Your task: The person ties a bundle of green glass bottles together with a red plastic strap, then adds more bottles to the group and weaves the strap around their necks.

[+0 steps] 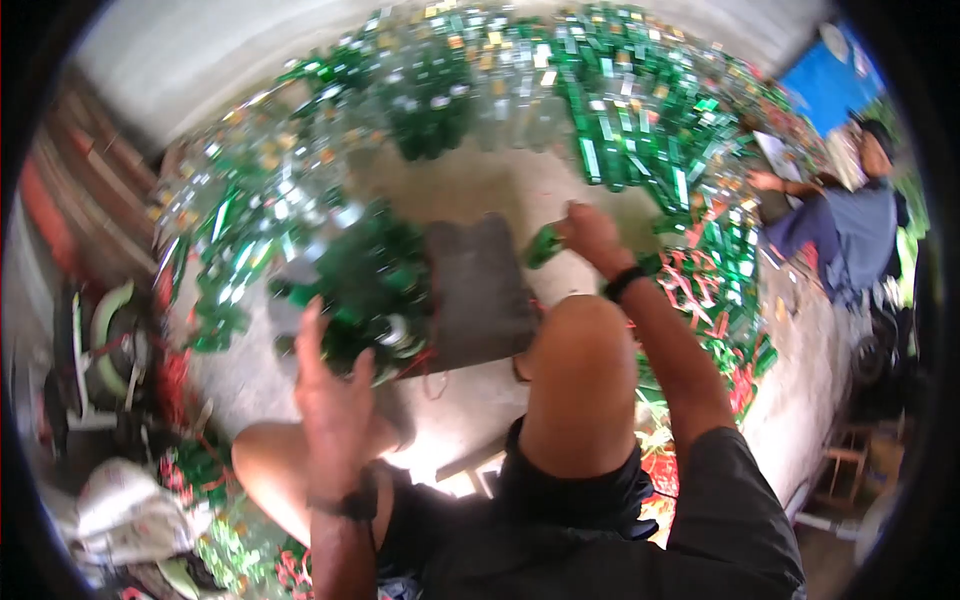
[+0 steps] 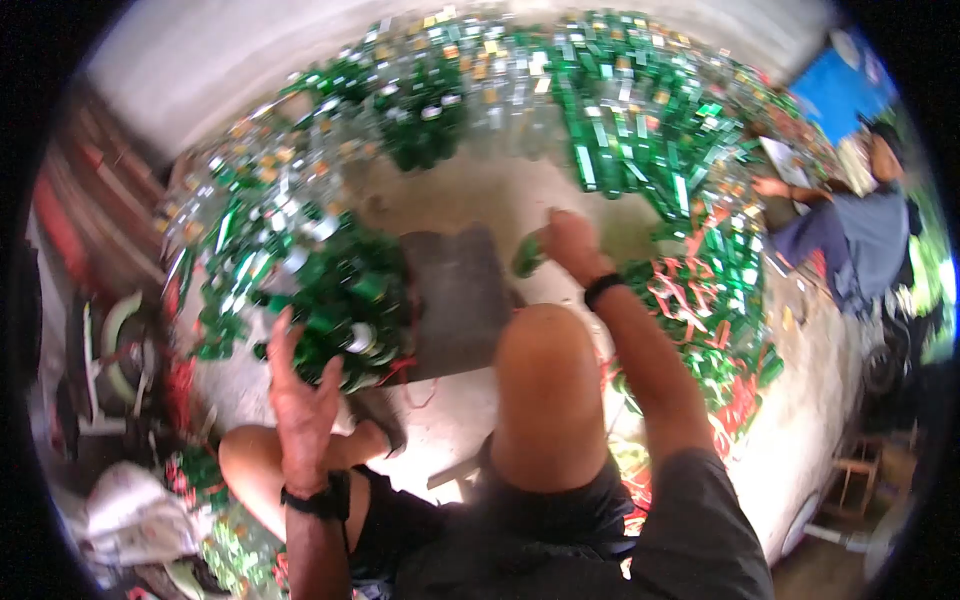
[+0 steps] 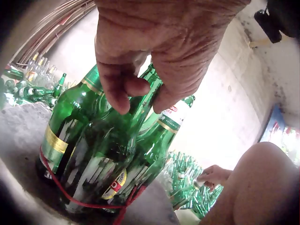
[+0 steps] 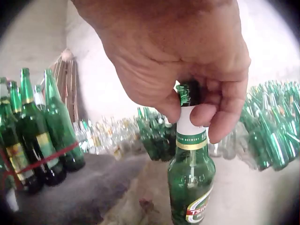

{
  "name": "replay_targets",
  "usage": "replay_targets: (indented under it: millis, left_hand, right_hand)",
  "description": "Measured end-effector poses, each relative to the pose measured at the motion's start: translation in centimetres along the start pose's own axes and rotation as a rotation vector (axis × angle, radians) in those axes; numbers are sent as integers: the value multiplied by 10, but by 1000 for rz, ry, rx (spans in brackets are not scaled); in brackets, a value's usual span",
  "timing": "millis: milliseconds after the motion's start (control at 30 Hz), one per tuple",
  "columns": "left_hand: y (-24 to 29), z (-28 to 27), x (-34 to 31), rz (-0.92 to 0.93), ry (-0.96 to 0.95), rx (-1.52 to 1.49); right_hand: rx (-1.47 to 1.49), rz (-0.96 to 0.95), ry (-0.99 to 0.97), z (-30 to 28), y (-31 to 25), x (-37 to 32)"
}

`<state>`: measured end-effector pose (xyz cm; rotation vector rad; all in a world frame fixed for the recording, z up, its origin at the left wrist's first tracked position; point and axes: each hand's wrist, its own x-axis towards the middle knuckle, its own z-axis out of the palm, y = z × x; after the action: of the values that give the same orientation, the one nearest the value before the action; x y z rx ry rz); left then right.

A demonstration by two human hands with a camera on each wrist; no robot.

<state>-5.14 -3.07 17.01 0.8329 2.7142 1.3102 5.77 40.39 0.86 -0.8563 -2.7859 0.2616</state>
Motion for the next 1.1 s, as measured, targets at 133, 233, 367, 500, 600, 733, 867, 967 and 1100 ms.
replay_targets:
  millis: [133,233,367,500,600,733,867,967,1100]
  left_hand:
    - [-8,-1,1,94,45,18]
    - [-2,-3,1,13,37,26]
    - [0,-5,0,-57,5,25]
    - [-4,-4,0,-55,0,3]
    - [-5,-3,1,-38,4,-15]
    - [-12,-2,0,53,48,13]
    - [-10,-4,0,7,17,1]
    - [-10,-4,0,9,19,3]
    - [-8,-6,1,-16,6,1]
  right_hand:
    - [-35,-24,75,-96,-30,6]
    - [-37,-99,218,-155,-43,14]
    - [85,-179,446,-246,-90,13]
    - [414,-175,421,-308,-145,3]
    - [471,-203,467,-328,-190,-5]
    - [537,-277,467,-330,-238,-3]
    - [616,-374,256,-310,-271,10]
    - [594,-396,153,-297,-305,8]
    - [463,-598,161,-260,-307,22]
